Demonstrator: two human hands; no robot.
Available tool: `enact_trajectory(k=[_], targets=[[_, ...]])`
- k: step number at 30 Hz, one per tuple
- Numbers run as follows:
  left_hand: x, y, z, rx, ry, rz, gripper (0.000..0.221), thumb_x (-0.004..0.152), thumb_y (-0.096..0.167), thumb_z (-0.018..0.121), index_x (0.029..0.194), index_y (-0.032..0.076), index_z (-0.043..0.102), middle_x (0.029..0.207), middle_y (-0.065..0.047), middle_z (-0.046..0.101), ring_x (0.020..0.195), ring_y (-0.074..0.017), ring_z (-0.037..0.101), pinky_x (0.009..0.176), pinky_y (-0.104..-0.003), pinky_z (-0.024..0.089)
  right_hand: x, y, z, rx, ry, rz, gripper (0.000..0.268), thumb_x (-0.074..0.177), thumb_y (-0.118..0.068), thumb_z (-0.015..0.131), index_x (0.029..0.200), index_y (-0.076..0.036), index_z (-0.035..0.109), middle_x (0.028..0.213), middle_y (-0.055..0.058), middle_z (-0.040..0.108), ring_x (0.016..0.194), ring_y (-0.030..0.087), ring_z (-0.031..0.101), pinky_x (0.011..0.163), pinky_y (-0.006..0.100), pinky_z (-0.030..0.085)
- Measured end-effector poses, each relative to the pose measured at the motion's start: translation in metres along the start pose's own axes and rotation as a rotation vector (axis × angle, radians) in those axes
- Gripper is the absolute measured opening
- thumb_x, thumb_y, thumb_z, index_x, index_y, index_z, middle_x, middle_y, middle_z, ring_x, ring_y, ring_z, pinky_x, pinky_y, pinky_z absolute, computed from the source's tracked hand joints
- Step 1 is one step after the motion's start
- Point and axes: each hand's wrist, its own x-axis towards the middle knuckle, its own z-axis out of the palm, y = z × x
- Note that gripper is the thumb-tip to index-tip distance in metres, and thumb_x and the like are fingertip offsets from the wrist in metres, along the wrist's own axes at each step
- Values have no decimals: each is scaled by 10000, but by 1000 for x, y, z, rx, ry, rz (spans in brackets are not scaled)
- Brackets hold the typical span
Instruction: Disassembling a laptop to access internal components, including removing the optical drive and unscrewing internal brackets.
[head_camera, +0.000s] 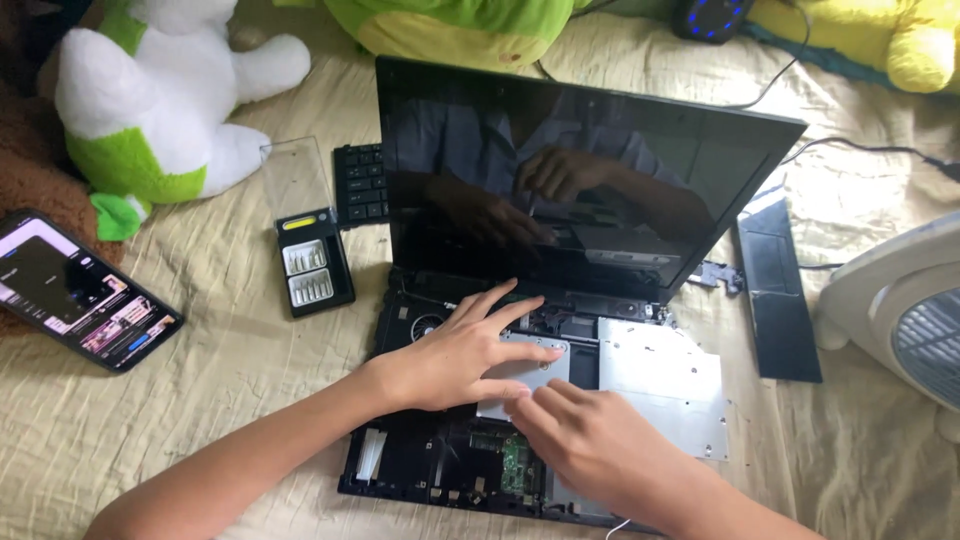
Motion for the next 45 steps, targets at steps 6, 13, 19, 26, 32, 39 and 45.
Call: enact_trajectory(k=[6,13,19,26,32,39,45], targets=[[0,-1,4,21,12,18,480,973,360,641,1442,272,587,1637,-240,263,1521,-508,84,1128,-689,175,3,-3,-9,-74,69,2,150,1014,-211,618,1056,-67,602,717,45,544,642,237,562,477,355,447],[1,4,-2,-6,-1,-17,462,979,358,627,1426,243,608,1638,-235,257,1529,-490,54,1137,-682,165,3,-7,-11,104,-120,-41,419,997,-50,571,1398,-7,460,1017,146,521,827,289,514,505,383,480],[1,1,2,35,9,4,471,990,402,599,1439,262,594,1636,-238,257,1524,-497,61,1138,-684,169,3,0,-6,-82,65,97,244,1079,-338,621,955,-136,564,546,-15,541,434,191,557,349,367,403],[3,1,0,0,-1,-13,501,973,333,660,1463,268,580,1639,-236,255,1533,-477,61,1147,-671,157,2,-2,-15,161,-67,-19,355,930,-54,591,1265,16,496,939,138,583,766,290,591,439,375,436],[2,0,3,21,28,3,496,978,424,620,1452,282,591,1636,-225,262,1531,-473,69,1148,-667,176,4,2,-8,-60,192,-12,184,1079,-219,625,999,-80,534,613,-6,412,497,156,443,357,344,308],[2,2,1,29,12,-6,483,984,353,620,1459,279,577,1636,-228,261,1530,-480,61,1149,-663,169,6,1,-17,17,100,-57,132,1034,-135,604,1066,-23,541,751,52,519,627,210,518,437,352,386],[2,0,4,37,11,-10,492,979,417,611,1450,277,586,1637,-223,264,1527,-478,70,1146,-664,178,3,1,-24,104,-9,-50,249,1028,-61,545,1262,16,509,779,64,523,655,228,528,451,367,410]])
